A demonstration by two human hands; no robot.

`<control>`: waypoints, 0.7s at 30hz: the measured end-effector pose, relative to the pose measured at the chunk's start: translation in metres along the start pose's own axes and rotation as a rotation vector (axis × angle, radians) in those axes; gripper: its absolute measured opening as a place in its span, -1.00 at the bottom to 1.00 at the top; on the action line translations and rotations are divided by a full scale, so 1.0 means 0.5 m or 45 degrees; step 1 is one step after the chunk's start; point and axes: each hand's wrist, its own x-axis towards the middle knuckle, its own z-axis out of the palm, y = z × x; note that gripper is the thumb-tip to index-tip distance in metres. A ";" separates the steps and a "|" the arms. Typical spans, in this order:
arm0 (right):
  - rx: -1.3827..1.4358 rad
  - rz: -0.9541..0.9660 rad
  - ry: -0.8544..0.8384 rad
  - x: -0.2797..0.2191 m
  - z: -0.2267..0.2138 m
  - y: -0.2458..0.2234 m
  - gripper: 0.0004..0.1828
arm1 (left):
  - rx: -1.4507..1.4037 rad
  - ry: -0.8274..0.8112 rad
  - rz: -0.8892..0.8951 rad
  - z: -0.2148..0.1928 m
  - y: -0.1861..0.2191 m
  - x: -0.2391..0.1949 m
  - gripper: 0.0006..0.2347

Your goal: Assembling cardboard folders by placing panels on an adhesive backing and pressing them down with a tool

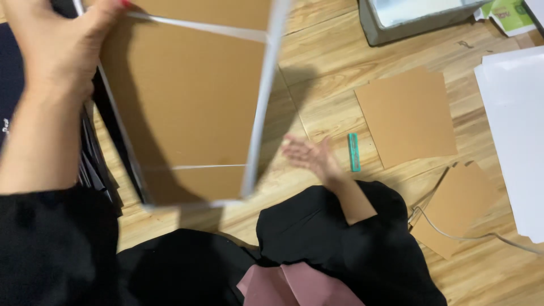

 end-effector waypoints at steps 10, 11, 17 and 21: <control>-1.091 0.098 0.360 0.057 0.025 0.149 -0.39 | 1.128 -0.394 -0.921 0.169 -0.134 -0.246 -0.13; -1.416 0.105 0.354 0.064 0.016 0.160 -0.30 | 1.090 -0.614 -0.747 0.183 -0.093 -0.228 -0.15; -1.697 0.229 0.338 0.064 0.059 0.149 -0.11 | 1.555 -1.146 0.480 0.329 -0.150 -0.212 0.25; -1.650 0.301 0.208 0.080 0.103 0.104 -0.14 | 1.542 -1.423 0.420 0.346 -0.166 -0.159 0.12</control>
